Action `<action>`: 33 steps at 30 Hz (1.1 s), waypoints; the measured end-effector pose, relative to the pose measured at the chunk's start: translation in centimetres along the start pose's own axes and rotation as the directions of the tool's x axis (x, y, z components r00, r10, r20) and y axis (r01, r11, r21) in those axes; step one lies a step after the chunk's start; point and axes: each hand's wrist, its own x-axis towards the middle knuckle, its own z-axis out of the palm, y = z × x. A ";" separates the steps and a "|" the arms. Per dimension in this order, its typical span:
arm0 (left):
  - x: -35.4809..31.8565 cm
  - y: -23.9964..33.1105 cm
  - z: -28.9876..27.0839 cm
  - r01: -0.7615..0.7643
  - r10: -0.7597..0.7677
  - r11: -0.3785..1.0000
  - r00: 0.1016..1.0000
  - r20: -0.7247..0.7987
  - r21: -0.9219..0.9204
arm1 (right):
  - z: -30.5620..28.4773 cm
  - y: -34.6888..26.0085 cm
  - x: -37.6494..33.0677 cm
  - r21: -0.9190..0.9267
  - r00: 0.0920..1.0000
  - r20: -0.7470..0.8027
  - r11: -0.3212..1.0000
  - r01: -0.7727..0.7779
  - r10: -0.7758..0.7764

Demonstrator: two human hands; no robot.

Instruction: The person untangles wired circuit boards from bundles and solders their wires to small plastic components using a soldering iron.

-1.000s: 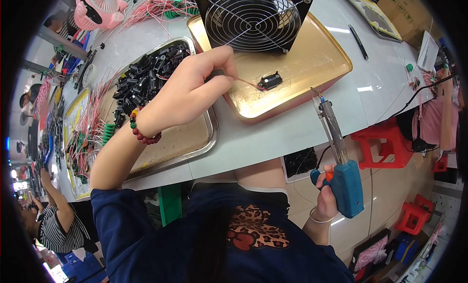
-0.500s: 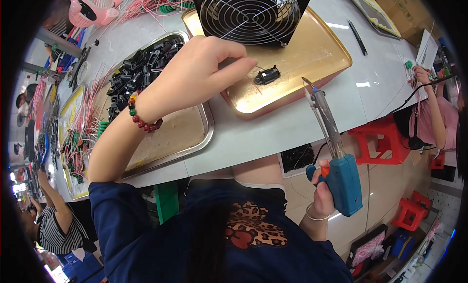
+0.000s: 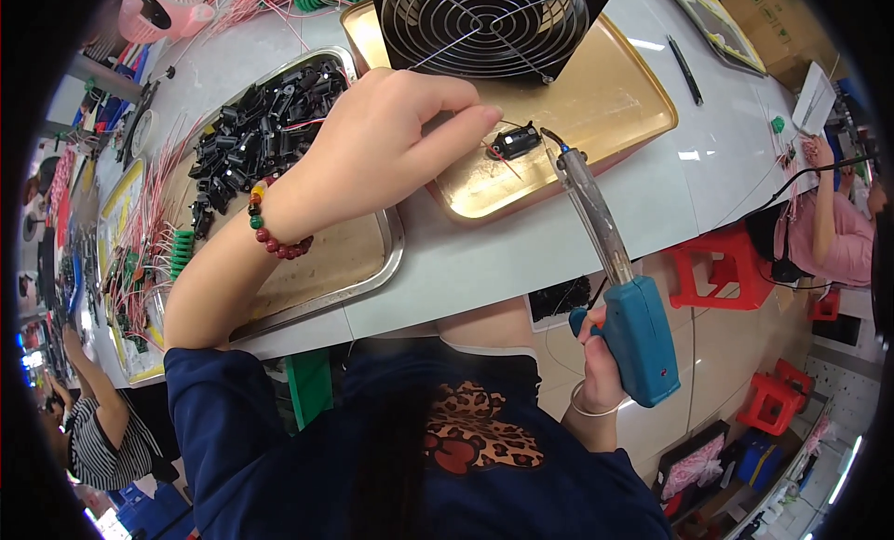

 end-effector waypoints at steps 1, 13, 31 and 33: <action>0.0 0.1 0.1 0.019 -0.019 1.000 1.000 0.010 0.001 | 0.0 0.0 0.1 0.001 1.000 -0.004 1.000 0.016 -0.016; -0.3 0.0 0.2 -0.005 0.005 0.994 1.000 0.003 0.108 | 0.3 -0.3 0.4 -0.016 1.000 0.009 1.000 -0.011 0.012; -0.3 0.1 0.4 -0.037 0.042 0.993 0.998 -0.040 0.111 | 0.1 0.3 0.0 0.010 0.998 0.054 0.999 -0.040 0.039; -0.3 0.1 0.4 -0.028 0.031 0.991 0.999 -0.027 0.131 | 0.1 0.4 -0.1 0.004 0.998 0.050 0.999 -0.049 0.048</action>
